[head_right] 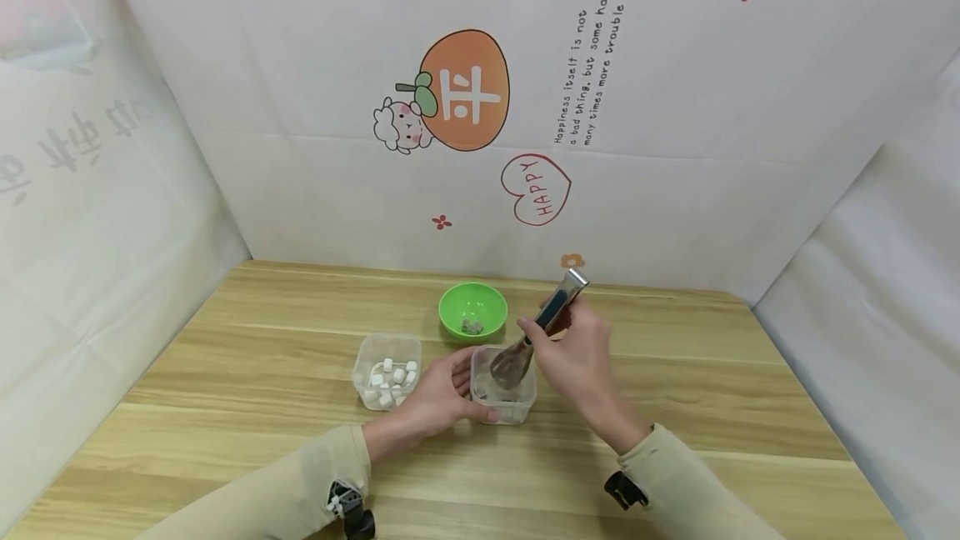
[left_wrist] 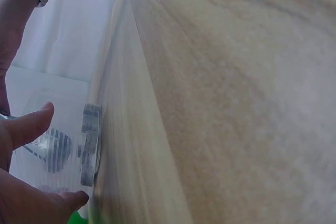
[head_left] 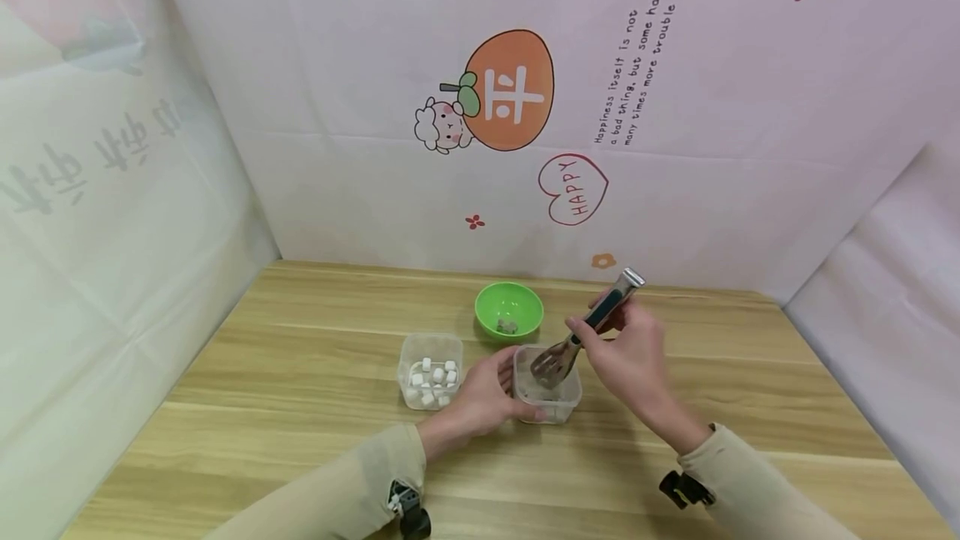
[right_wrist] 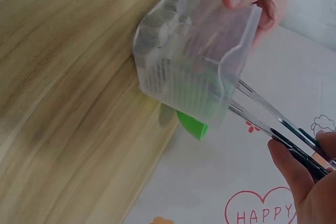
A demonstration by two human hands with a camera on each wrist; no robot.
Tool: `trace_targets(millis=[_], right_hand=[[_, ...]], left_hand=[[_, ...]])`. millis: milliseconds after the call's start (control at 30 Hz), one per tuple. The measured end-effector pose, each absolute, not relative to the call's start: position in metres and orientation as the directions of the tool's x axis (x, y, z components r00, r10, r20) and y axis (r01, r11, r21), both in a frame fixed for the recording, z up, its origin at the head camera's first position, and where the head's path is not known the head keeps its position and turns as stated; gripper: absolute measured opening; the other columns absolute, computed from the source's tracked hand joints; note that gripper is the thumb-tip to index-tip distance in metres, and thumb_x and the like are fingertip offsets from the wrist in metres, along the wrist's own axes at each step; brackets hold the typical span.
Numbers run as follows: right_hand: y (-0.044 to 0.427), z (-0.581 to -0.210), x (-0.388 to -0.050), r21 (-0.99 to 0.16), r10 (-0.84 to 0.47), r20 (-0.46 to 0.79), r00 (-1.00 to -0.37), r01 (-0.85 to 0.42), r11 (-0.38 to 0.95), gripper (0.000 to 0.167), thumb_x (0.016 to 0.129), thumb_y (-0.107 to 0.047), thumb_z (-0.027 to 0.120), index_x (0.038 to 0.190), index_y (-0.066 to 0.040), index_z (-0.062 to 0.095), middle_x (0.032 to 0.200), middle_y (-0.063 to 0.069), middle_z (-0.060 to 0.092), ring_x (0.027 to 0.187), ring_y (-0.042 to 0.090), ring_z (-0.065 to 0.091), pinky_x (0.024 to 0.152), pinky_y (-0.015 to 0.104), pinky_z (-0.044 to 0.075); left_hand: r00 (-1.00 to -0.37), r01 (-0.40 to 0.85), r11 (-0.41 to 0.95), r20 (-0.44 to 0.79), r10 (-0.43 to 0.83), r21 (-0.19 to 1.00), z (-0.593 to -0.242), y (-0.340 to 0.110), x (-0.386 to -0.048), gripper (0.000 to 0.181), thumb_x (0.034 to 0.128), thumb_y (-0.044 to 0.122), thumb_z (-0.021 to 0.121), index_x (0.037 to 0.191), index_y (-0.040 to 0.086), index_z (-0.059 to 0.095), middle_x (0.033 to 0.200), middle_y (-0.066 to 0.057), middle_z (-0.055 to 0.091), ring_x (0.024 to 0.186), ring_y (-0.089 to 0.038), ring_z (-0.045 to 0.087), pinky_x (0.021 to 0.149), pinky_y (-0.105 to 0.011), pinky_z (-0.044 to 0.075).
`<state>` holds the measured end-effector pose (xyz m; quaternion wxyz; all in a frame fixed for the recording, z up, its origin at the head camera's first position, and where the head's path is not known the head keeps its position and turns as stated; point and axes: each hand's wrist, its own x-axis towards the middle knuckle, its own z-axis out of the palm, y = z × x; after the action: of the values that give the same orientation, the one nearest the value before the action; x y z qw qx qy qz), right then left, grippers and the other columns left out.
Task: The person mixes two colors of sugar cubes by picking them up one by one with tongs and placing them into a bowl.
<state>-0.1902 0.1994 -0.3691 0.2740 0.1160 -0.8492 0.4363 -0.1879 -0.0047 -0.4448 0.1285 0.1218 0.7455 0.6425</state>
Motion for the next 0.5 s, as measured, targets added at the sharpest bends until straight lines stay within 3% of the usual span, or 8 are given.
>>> trace_targets(millis=[500], right_hand=[[0.191,-0.381,-0.189,-0.671,-0.018,0.57,-0.822,-0.478,0.567,0.035,0.084,-0.002,0.089,0.107,-0.002,0.063,0.083,0.003,0.071,0.071,0.017,0.07,0.059,0.024,0.064]], left_hand=[[-0.937,0.033,0.153,-0.023,0.349,0.988,-0.445,-0.004,-0.189,0.101,0.0712,-0.004,0.095,0.157,-0.001,0.042,0.158,-0.018,0.048,0.145,-0.036,0.046,0.123,-0.047,0.038]])
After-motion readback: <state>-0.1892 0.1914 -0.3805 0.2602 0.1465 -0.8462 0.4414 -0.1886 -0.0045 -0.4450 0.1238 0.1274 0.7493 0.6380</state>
